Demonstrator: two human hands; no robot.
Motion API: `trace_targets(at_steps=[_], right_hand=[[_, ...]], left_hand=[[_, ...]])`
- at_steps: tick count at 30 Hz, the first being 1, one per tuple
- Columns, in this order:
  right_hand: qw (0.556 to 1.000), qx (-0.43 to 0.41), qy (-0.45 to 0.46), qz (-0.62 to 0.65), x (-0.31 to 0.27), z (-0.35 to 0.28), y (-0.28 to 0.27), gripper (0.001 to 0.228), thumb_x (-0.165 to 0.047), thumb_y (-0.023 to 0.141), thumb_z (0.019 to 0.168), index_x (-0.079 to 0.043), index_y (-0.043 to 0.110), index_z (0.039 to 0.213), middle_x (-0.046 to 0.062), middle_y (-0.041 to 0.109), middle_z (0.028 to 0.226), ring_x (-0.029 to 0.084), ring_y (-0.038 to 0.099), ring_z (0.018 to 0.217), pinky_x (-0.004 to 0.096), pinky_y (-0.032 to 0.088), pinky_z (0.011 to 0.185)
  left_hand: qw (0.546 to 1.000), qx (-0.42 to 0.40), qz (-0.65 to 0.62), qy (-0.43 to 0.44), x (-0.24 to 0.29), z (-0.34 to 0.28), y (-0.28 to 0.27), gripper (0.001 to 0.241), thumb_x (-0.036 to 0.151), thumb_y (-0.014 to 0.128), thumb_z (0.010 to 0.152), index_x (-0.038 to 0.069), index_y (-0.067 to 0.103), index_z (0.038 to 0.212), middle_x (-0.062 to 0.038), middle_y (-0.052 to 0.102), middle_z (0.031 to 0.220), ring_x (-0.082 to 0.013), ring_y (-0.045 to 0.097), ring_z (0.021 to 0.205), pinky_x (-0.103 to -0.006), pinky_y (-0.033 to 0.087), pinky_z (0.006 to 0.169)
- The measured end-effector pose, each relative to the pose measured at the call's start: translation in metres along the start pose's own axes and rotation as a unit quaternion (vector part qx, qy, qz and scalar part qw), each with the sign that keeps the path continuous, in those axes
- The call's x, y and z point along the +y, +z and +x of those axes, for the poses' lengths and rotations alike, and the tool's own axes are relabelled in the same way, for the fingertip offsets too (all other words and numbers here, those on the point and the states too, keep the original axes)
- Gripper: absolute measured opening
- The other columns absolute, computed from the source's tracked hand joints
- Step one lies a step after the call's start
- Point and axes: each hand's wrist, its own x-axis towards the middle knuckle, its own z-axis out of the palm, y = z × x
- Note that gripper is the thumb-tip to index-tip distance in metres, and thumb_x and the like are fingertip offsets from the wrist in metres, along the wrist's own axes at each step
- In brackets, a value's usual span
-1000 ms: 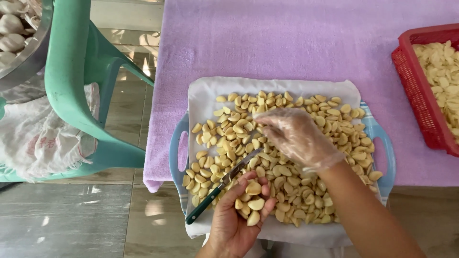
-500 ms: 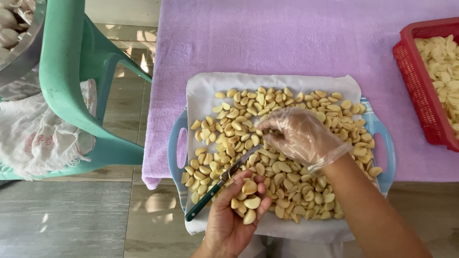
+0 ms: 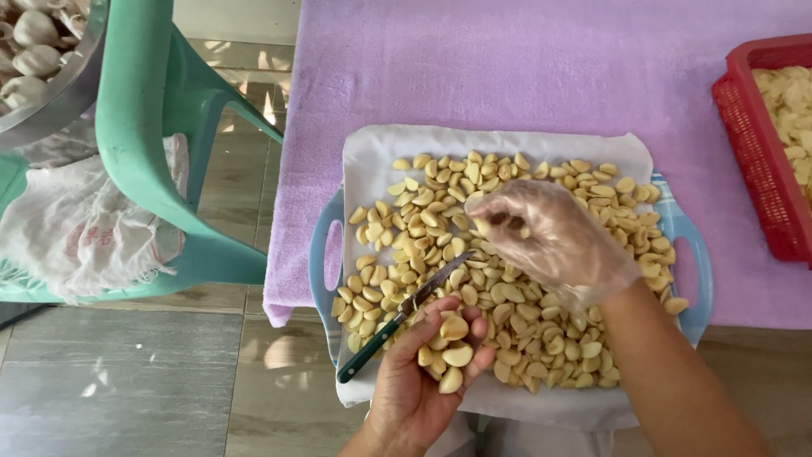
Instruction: Sorting garlic cloves and slicing them into thin pieces on a cutting board using a knife.
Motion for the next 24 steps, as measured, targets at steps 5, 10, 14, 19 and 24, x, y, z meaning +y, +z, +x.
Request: trace_targets(at_steps=[5, 10, 14, 19, 24], right_hand=[[0.978, -0.075, -0.136, 0.142, -0.055, -0.012, -0.017, 0.019, -0.002, 0.064, 0.101, -0.017, 0.062, 0.112, -0.003, 0.075, 0.082, 0.008, 0.079, 0.069, 0.021, 0.073, 0.062], [0.960, -0.160, -0.070, 0.217, -0.071, -0.024, -0.018, 0.022, -0.019, 0.069, 0.097, -0.013, 0.071, 0.118, 0.007, 0.077, 0.116, 0.017, 0.089, 0.083, 0.028, 0.081, 0.070], [0.985, -0.046, -0.132, 0.101, -0.045, -0.011, -0.010, 0.030, -0.014, 0.068, 0.101, -0.020, 0.059, 0.129, -0.001, 0.078, 0.081, 0.007, 0.082, 0.073, 0.026, 0.077, 0.072], [0.997, -0.022, 0.002, -0.077, 0.002, 0.012, 0.035, 0.021, -0.013, 0.074, 0.098, -0.005, 0.076, 0.118, 0.012, 0.081, 0.095, 0.017, 0.080, 0.079, 0.026, 0.070, 0.070], [0.977, -0.053, 0.144, -0.147, 0.007, 0.021, 0.052, 0.032, -0.034, 0.077, 0.095, -0.022, 0.076, 0.125, 0.002, 0.079, 0.077, 0.019, 0.079, 0.073, 0.037, 0.066, 0.078]], left_hand=[[1.000, -0.002, 0.002, 0.022, 0.000, 0.003, 0.005, 0.030, 0.012, 0.065, 0.094, 0.001, 0.067, 0.122, -0.028, 0.072, 0.114, -0.0373, 0.071, 0.105, -0.0482, 0.065, 0.078], [1.000, 0.017, -0.015, 0.010, -0.002, 0.012, 0.003, 0.030, 0.017, 0.068, 0.094, 0.005, 0.073, 0.121, -0.016, 0.076, 0.115, -0.0314, 0.072, 0.103, -0.0470, 0.064, 0.075], [0.998, -0.013, -0.058, -0.014, -0.001, 0.008, 0.004, 0.027, 0.011, 0.069, 0.093, 0.006, 0.070, 0.120, -0.023, 0.072, 0.114, -0.0333, 0.071, 0.101, -0.0489, 0.066, 0.077], [0.999, -0.033, -0.035, -0.013, -0.002, 0.002, 0.001, 0.028, 0.013, 0.070, 0.095, 0.004, 0.068, 0.121, -0.023, 0.071, 0.115, -0.0289, 0.071, 0.097, -0.0449, 0.067, 0.075], [0.999, -0.035, -0.004, -0.020, -0.002, -0.001, -0.005, 0.032, 0.016, 0.068, 0.095, 0.006, 0.066, 0.125, -0.022, 0.069, 0.113, -0.0283, 0.070, 0.097, -0.0430, 0.066, 0.075]])
